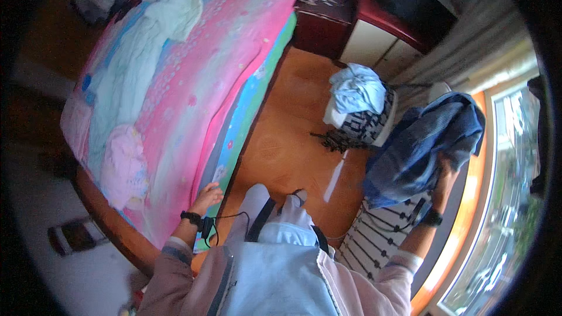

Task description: The person folds a pink floral sheet on a bed, then folds a light green duvet. The person uses both hands to align edges and fold the items into neat rectangles on the bed.

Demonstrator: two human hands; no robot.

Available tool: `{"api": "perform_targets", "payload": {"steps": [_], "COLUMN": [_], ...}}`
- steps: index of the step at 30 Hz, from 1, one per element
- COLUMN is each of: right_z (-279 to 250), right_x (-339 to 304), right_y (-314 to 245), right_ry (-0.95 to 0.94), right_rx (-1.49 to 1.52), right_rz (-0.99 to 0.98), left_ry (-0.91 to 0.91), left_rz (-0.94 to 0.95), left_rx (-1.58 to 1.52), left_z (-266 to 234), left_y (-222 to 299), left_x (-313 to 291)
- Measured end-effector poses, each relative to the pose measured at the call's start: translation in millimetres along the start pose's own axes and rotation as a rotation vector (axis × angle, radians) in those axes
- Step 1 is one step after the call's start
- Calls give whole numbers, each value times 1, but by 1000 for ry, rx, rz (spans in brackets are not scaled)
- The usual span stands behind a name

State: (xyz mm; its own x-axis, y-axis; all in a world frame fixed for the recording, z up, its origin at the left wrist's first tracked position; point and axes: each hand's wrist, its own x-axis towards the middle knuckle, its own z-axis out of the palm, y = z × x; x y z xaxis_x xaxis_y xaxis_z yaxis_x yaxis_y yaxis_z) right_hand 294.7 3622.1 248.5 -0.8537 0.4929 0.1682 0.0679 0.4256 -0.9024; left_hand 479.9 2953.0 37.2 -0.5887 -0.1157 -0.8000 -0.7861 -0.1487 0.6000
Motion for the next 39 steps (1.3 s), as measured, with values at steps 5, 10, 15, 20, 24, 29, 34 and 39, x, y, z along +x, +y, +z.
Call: {"api": "perform_targets", "payload": {"steps": [5,10,15,20,24,29,34,39], "right_z": [50,137,237,291,305,320,339,364], "right_x": [109,46,-56,-92,-81,-61,-49,-25], "right_y": [42,76,77,61,62,75,71,55], "right_ry": [42,-216,-634,-838,-951,-1048,-1144,-1284], "right_rx": [-289,-103,-480,-483,-557,-636,-761,-691], "right_rz": [-21,68,115,198,225,160,132,94], "left_ry": [56,250,481,512,505,564,70,-289], "left_rz": [47,1,188,331,382,356,676,-36], "left_rx": [23,149,529,679,825,868,585,500], "left_z": [-16,-43,-72,-73,-59,-49,-4,39], "left_y": [5,32,75,111,117,119,113,87], "left_x": [35,114,210,279,306,322,300,264]}}
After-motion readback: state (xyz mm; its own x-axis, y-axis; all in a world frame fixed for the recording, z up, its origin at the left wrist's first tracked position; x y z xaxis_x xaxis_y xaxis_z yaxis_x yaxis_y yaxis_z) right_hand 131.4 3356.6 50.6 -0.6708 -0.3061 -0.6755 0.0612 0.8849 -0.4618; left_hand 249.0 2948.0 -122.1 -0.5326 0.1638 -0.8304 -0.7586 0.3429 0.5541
